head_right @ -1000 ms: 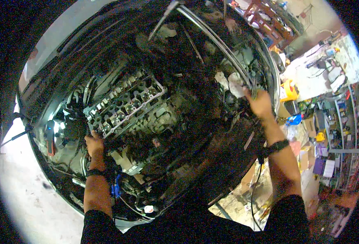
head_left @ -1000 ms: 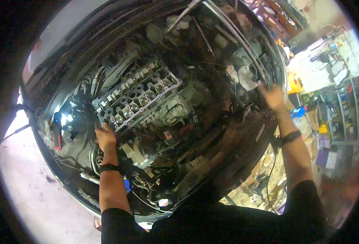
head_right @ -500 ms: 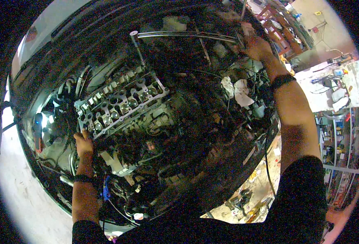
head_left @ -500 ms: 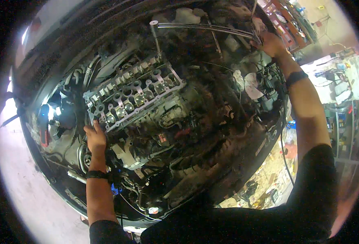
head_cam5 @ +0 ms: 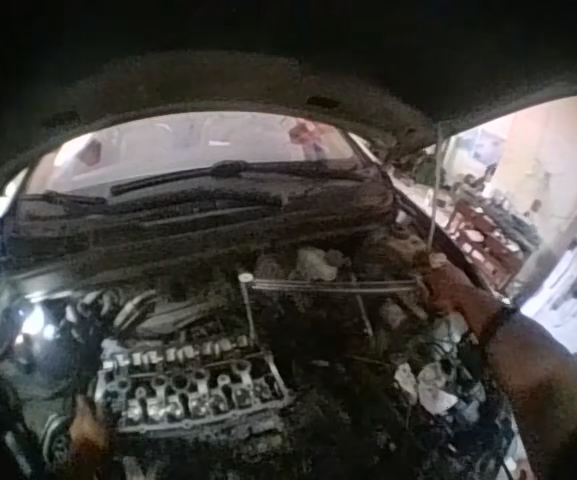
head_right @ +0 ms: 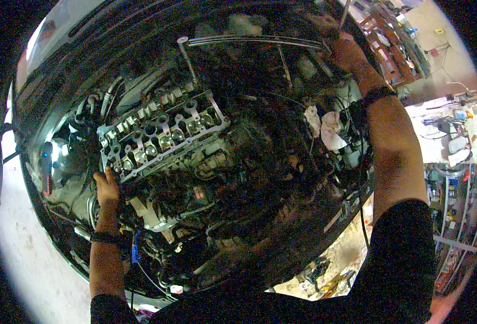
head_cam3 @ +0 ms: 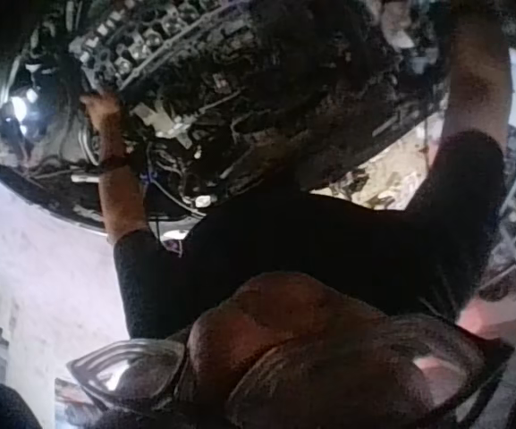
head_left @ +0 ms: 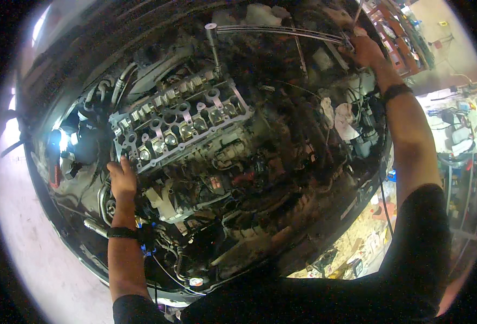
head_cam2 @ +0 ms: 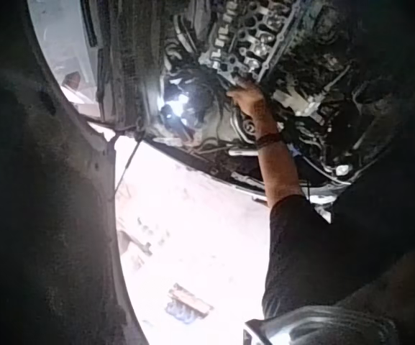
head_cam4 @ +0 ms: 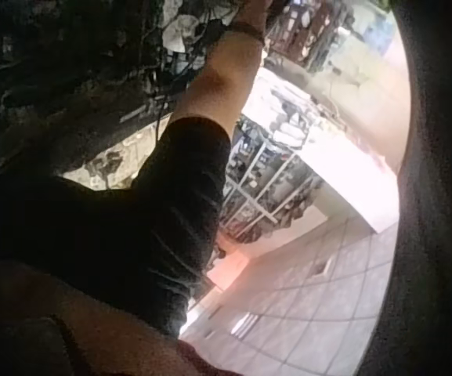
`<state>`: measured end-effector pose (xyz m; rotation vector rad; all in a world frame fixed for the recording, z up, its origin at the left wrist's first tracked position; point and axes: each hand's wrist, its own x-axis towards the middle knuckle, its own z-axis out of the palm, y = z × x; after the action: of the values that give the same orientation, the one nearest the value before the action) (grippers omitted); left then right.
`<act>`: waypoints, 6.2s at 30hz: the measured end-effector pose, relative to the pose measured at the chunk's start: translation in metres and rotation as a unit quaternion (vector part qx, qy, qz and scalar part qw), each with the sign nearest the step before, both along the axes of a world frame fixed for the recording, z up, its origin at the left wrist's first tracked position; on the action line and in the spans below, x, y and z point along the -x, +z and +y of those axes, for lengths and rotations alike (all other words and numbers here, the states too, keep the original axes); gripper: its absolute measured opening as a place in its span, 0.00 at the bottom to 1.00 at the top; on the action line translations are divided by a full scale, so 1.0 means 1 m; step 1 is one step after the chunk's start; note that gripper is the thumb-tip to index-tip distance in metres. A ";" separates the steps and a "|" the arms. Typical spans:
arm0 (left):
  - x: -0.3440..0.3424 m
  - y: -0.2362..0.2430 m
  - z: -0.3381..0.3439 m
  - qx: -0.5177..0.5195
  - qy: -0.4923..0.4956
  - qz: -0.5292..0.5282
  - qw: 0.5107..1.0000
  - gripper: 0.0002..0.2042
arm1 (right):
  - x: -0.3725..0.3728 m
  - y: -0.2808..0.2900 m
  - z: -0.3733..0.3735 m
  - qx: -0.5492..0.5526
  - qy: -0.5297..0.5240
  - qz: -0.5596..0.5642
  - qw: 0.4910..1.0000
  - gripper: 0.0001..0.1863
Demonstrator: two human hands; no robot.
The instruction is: Using a torque wrench to tighten bolts on a car engine head.
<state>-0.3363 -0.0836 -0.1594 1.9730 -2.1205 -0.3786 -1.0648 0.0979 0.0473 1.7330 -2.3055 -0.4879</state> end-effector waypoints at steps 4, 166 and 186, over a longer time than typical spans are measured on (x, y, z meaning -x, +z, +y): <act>0.010 0.009 0.004 -0.022 0.031 -0.005 0.999 0.28 | 0.009 -0.009 -0.015 0.121 0.146 -0.042 0.981 0.24; -0.009 -0.032 -0.005 -0.199 0.060 0.383 0.900 0.28 | -0.676 -0.034 -0.075 0.416 -0.366 -0.825 0.107 0.09; -0.008 0.047 0.028 -0.193 0.015 0.074 0.978 0.34 | -0.592 0.000 -0.002 0.330 -0.388 -0.784 0.356 0.11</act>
<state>-0.3288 -0.0554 -0.1125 2.0906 -2.0375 -0.9652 -0.4723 0.0961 0.0473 0.0023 -2.9368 2.8105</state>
